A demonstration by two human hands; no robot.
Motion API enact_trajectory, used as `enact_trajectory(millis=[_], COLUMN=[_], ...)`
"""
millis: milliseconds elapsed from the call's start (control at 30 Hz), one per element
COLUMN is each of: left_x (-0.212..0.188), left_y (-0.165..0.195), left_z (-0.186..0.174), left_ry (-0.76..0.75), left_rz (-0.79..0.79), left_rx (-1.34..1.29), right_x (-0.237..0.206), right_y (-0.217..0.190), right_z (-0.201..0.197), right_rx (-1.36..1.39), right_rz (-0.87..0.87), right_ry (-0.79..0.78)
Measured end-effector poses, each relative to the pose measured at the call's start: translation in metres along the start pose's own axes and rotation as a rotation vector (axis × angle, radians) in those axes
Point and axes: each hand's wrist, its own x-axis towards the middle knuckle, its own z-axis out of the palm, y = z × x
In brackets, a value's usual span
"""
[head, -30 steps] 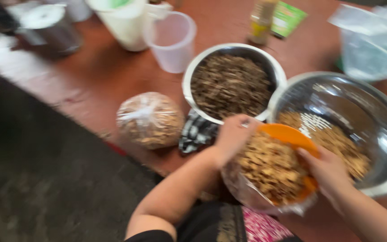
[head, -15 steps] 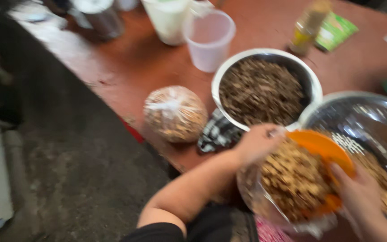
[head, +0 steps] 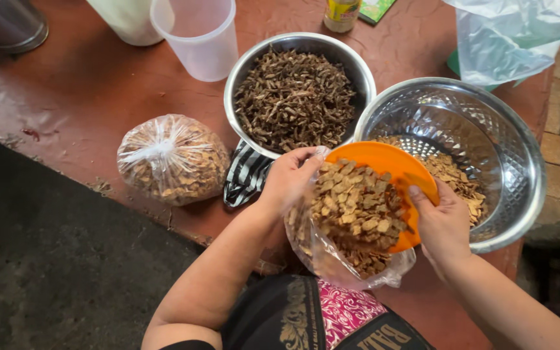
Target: The person scoops dried food flakes from a metal bowl into a plastic bag using an orange scoop. They repeatedly fill the bag, adjust its contents, and finally tie the bag closed.
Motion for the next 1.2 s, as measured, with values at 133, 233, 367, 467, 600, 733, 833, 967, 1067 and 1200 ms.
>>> enact_trajectory(millis=[133, 233, 367, 467, 600, 733, 833, 967, 1067, 1200], left_x=[-0.001, -0.003, -0.004, -0.005, -0.005, -0.003, -0.002, -0.003, -0.002, -0.008], left_y=[0.002, 0.004, 0.005, 0.005, 0.003, -0.002, -0.005, -0.007, -0.005, 0.005], left_z=[0.001, 0.001, 0.001, 0.000, -0.002, -0.004, -0.007, -0.008, -0.006, -0.007], left_ry=[-0.005, -0.006, -0.020, -0.032, -0.030, -0.059, -0.062, -0.056, -0.061, -0.087], left_rz=[-0.024, -0.022, -0.027, -0.087, -0.061, -0.058, -0.076, -0.112, -0.096, -0.053], left_rx=[-0.030, 0.000, -0.029, -0.132, -0.099, -0.142, -0.178, -0.206, -0.195, -0.075], right_x=[-0.002, -0.004, -0.010, -0.017, -0.030, -0.043, -0.050, -0.054, -0.054, -0.028], right_y=[0.003, 0.004, 0.002, -0.002, -0.009, -0.017, -0.024, -0.031, -0.030, -0.022], right_z=[-0.002, -0.001, 0.000, 0.002, 0.002, -0.001, -0.002, -0.006, -0.014, -0.049], right_rx=[0.021, 0.031, 0.061, 0.035, 0.035, -0.091, -0.112, -0.302, -0.179, 0.063], right_rz=[0.068, 0.021, -0.052, -0.079, -0.154, -0.321, -0.416, -0.508, -0.517, -0.516], right_ry=[0.009, -0.014, 0.035, 0.072, 0.083, -0.001, -0.048, -0.039, -0.034, 0.129])
